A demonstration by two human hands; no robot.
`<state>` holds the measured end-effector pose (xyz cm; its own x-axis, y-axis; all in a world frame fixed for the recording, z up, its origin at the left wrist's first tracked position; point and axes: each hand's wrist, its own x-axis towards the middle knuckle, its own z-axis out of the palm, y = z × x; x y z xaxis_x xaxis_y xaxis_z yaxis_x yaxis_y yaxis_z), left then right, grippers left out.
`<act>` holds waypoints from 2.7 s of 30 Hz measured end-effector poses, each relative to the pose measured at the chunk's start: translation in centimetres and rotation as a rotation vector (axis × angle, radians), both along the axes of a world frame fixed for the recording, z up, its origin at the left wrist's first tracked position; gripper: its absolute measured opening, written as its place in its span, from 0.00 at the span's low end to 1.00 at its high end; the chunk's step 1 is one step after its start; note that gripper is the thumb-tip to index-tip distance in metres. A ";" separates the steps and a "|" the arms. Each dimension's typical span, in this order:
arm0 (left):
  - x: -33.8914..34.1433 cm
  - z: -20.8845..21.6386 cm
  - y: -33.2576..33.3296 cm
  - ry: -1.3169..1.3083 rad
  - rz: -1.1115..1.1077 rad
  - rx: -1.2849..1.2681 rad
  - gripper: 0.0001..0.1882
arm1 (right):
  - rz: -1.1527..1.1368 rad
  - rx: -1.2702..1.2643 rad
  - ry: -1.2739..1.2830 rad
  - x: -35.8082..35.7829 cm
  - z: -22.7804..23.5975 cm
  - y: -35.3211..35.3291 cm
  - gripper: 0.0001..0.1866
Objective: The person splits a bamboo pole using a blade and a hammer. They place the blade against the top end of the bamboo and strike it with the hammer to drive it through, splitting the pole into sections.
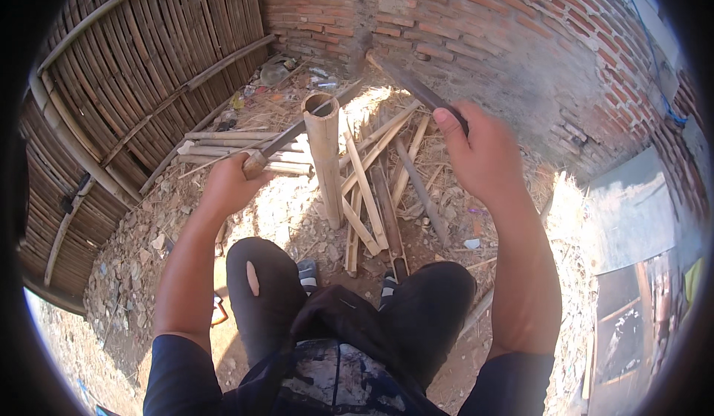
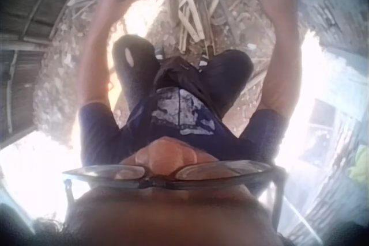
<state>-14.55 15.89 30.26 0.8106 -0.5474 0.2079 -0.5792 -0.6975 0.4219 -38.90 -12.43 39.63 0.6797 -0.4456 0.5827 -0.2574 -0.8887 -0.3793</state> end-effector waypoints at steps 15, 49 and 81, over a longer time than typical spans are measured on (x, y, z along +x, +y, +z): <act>-0.8 0.5 -1.2 -0.022 -0.058 0.028 0.25 | -0.060 -0.031 0.067 1.0 0.5 0.0 0.22; -1.6 0.8 -0.4 0.010 -0.044 0.022 0.23 | -0.054 -0.022 -0.012 2.4 -4.2 0.2 0.23; -1.7 1.6 -0.1 0.064 -0.025 0.049 0.25 | -0.065 -0.047 0.345 3.1 -0.6 -0.9 0.28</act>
<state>-16.22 15.75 31.83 0.8076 -0.5755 0.1286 -0.5693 -0.7040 0.4246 -35.77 -13.37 39.07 0.8109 -0.4727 0.3450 -0.4202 -0.8806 -0.2190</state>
